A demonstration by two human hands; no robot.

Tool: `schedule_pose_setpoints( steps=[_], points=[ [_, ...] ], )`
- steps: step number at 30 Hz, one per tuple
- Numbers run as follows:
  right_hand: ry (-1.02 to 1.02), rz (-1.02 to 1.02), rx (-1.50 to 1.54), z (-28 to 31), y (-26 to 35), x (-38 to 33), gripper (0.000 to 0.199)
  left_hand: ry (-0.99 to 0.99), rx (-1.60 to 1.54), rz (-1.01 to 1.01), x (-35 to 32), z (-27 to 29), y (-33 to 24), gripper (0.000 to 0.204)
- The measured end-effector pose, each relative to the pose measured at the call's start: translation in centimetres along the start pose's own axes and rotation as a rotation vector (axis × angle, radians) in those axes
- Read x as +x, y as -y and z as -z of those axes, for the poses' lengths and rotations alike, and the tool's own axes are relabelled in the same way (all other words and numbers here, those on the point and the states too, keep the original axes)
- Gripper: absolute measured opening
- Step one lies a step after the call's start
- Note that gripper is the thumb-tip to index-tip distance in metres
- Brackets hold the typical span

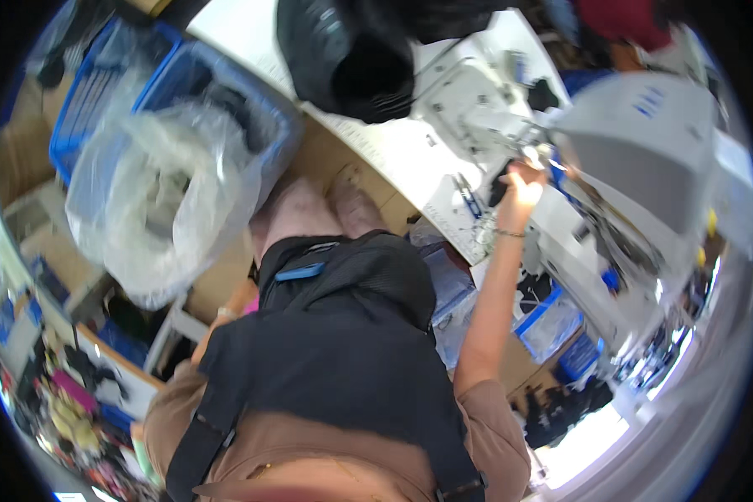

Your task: The recorder is stitching components of a black shoe using a sewing machine in a manufacturing facility.

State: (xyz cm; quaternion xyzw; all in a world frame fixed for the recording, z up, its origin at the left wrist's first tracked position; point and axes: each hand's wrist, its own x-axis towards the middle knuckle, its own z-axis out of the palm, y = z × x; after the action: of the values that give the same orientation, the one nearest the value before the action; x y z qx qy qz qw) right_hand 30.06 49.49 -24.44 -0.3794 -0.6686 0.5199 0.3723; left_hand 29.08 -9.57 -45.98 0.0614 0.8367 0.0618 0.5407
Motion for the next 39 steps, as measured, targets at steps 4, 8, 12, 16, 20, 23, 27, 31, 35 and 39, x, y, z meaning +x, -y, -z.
schedule_pose_setpoints(
  steps=[4, 8, 12, 16, 20, 23, 27, 31, 35, 39],
  points=[
    [0.206, -0.212, -0.023, 2.0, -2.7, 4.0, 0.019, 0.134, 0.067, 0.149, 4.5, -6.3, 2.9, 0.03],
    [0.277, -0.162, 0.271, 4.1, -3.8, 5.6, 0.023, 0.167, 0.269, 0.253, 8.2, -10.5, 4.7, 0.055],
    [0.285, -0.137, 0.419, 6.1, -4.2, 5.5, 0.023, 0.097, 0.5, 0.125, 10.6, -15.3, 6.3, 0.047],
    [0.262, -0.174, 0.406, 7.8, -3.8, 4.9, 0.023, 0.349, 0.28, 0.214, 12.7, -18.6, 7.9, 0.073],
    [0.031, -0.141, 0.013, 7.5, -3.9, 4.0, 0.036, 0.57, 0.383, 0.21, 15.3, -18.0, 5.6, 0.068],
    [0.066, -0.049, 0.311, 5.6, -4.1, 3.1, 0.054, 0.695, 0.568, 0.09, 17.0, -15.1, -0.4, 0.064],
    [-0.036, -0.173, 0.291, 3.1, -3.5, 2.0, 0.049, 0.634, 0.424, -0.104, 18.7, -8.9, -11.2, 0.043],
    [0.018, -0.251, 0.167, 2.4, -3.3, 1.6, 0.044, 0.339, 0.071, -0.339, 23.6, -0.4, -21.0, 0.045],
    [-0.027, -0.294, 0.312, 2.3, -3.7, 1.1, 0.043, 0.165, -0.177, -0.574, 25.4, 5.6, -29.0, 0.047],
    [0.118, -0.22, 0.331, 1.8, -4.0, 1.2, 0.038, 0.071, -0.273, -0.761, 23.9, 10.2, -32.3, 0.049]
  ],
)
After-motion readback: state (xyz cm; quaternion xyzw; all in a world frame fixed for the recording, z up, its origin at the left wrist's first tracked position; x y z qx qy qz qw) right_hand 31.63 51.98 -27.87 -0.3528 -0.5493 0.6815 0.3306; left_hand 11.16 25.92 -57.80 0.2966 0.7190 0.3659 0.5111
